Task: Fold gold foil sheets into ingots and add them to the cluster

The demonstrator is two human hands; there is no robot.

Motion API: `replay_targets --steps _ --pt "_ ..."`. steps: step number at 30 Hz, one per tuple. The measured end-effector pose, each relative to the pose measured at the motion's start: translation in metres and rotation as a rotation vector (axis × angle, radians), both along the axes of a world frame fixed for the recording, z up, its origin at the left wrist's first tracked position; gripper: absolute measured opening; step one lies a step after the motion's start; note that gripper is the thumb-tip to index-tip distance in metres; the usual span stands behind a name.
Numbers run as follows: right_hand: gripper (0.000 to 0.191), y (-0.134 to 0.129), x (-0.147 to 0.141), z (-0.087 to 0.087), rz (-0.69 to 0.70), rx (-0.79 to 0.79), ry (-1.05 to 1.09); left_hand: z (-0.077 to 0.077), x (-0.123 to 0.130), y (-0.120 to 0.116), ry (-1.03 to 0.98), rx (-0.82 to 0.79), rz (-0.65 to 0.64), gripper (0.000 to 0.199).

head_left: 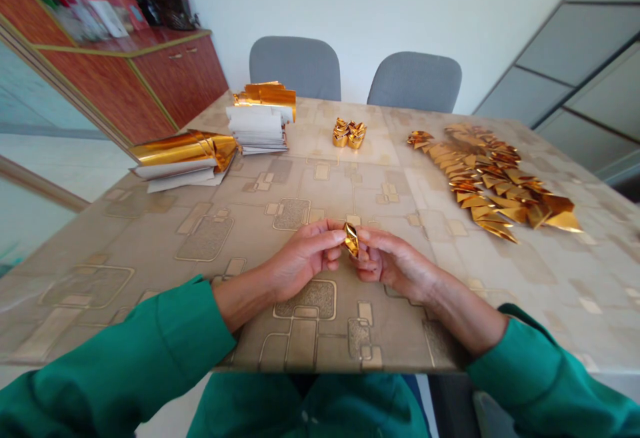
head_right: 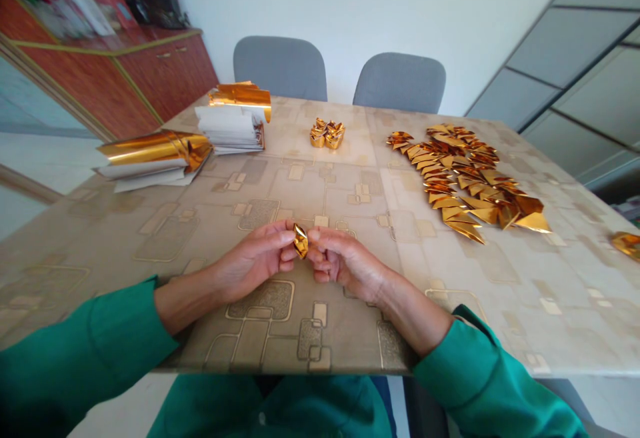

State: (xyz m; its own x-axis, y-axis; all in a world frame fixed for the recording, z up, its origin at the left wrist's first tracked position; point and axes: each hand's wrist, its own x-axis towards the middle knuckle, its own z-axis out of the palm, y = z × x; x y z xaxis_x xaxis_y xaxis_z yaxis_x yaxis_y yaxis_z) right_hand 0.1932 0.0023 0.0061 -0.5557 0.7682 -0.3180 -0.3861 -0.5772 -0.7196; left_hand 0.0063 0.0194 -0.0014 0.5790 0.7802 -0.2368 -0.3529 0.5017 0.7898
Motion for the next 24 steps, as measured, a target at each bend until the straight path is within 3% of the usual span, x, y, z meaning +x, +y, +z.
replay_targets --steps 8,24 --pt "0.019 0.001 -0.001 -0.003 0.073 0.003 0.075 0.010 0.002 -0.005 0.033 0.064 0.049 0.023" --pt "0.015 0.000 -0.005 -0.011 0.075 0.020 0.093 0.012 0.001 -0.008 0.278 0.103 0.051 0.021"
